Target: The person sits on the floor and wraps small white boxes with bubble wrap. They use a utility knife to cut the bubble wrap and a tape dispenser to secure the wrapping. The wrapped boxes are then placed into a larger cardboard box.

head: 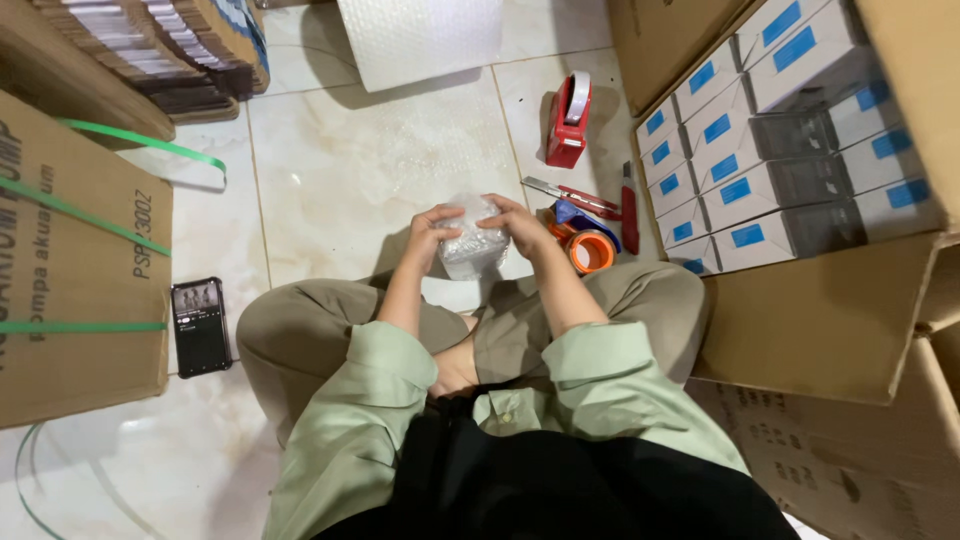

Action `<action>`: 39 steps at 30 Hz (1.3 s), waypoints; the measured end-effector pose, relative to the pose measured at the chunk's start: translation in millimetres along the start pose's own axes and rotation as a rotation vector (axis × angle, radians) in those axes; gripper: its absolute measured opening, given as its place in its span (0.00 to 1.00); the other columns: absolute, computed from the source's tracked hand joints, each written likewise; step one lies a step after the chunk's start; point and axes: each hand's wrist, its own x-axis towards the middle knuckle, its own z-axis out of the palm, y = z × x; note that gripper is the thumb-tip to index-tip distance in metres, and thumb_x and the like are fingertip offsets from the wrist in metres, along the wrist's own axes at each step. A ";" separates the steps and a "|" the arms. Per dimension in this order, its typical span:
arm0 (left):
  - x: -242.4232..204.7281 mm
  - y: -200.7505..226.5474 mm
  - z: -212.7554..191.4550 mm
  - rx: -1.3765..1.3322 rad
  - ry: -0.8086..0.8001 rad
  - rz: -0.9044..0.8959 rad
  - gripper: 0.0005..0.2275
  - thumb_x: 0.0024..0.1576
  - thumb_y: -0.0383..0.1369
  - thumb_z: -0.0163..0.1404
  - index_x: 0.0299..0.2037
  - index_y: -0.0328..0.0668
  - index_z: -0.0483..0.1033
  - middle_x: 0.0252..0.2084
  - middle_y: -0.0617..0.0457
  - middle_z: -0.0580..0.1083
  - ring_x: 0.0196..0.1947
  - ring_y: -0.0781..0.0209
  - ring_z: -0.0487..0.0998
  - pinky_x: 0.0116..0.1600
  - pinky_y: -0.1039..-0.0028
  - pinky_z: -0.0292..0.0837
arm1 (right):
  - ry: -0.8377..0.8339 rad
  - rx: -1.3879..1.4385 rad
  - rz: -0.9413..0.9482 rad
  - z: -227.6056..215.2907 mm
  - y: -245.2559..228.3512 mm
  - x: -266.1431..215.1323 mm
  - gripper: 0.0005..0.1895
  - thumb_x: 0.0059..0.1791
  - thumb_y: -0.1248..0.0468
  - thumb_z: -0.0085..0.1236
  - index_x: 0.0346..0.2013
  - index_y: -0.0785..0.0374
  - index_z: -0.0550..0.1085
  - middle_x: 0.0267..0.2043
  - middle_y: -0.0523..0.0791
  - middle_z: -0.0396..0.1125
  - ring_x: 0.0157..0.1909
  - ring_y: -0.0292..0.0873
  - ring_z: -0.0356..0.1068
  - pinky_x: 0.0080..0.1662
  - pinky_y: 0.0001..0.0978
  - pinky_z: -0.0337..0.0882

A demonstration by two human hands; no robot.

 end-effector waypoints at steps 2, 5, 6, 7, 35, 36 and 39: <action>6.2 -10.0 -5.9 0.062 -0.033 0.051 0.15 0.36 0.21 0.58 0.35 0.39 0.80 0.40 0.53 0.72 0.45 0.64 0.70 0.55 0.75 0.63 | 0.008 -0.046 -0.055 -4.6 2.6 0.6 0.23 0.33 0.70 0.65 0.42 0.55 0.75 0.41 0.45 0.68 0.42 0.41 0.68 0.42 0.30 0.70; 16.9 -30.3 -15.5 0.220 -0.076 0.169 0.10 0.36 0.18 0.57 0.26 0.40 0.79 0.36 0.51 0.74 0.39 0.62 0.73 0.49 0.73 0.66 | 0.062 -0.277 -0.295 -10.0 0.6 -9.9 0.18 0.33 0.65 0.69 0.36 0.53 0.78 0.38 0.44 0.65 0.44 0.45 0.64 0.49 0.40 0.60; 23.0 -36.2 -19.4 0.317 -0.084 0.239 0.09 0.36 0.16 0.57 0.21 0.41 0.77 0.34 0.51 0.75 0.34 0.60 0.75 0.45 0.72 0.68 | 0.104 -0.461 -0.483 -10.9 -2.6 -14.1 0.15 0.34 0.59 0.71 0.35 0.48 0.79 0.39 0.43 0.62 0.51 0.50 0.60 0.60 0.52 0.49; 13.5 -14.1 -10.7 0.320 -0.090 0.241 0.09 0.36 0.16 0.57 0.21 0.41 0.77 0.34 0.51 0.75 0.34 0.60 0.75 0.45 0.72 0.68 | 0.109 -0.458 -0.486 -10.3 -7.8 -21.8 0.15 0.34 0.59 0.71 0.35 0.48 0.79 0.39 0.43 0.62 0.51 0.50 0.60 0.60 0.52 0.49; -41.9 -33.0 33.2 1.194 0.210 1.015 0.10 0.53 0.30 0.52 0.44 0.45 0.79 0.33 0.51 0.71 0.39 0.52 0.71 0.56 0.60 0.70 | 0.961 -0.499 -0.237 -226.9 40.3 171.9 0.11 0.43 0.47 0.58 0.36 0.44 0.77 0.28 0.42 0.70 0.38 0.47 0.72 0.42 0.39 0.71; -41.4 -36.6 31.4 1.214 0.212 1.032 0.09 0.53 0.29 0.52 0.43 0.45 0.80 0.33 0.51 0.71 0.38 0.52 0.71 0.55 0.60 0.71 | 0.959 -0.522 -0.190 -221.3 37.5 174.2 0.12 0.41 0.46 0.60 0.37 0.40 0.76 0.26 0.40 0.70 0.37 0.45 0.73 0.40 0.38 0.72; -37.7 -46.1 28.0 1.204 0.219 1.116 0.10 0.48 0.31 0.56 0.41 0.44 0.80 0.32 0.52 0.71 0.36 0.55 0.71 0.54 0.61 0.72 | 0.994 -0.519 -0.083 -221.2 36.4 182.7 0.09 0.40 0.47 0.61 0.33 0.37 0.76 0.22 0.40 0.68 0.35 0.46 0.73 0.39 0.38 0.73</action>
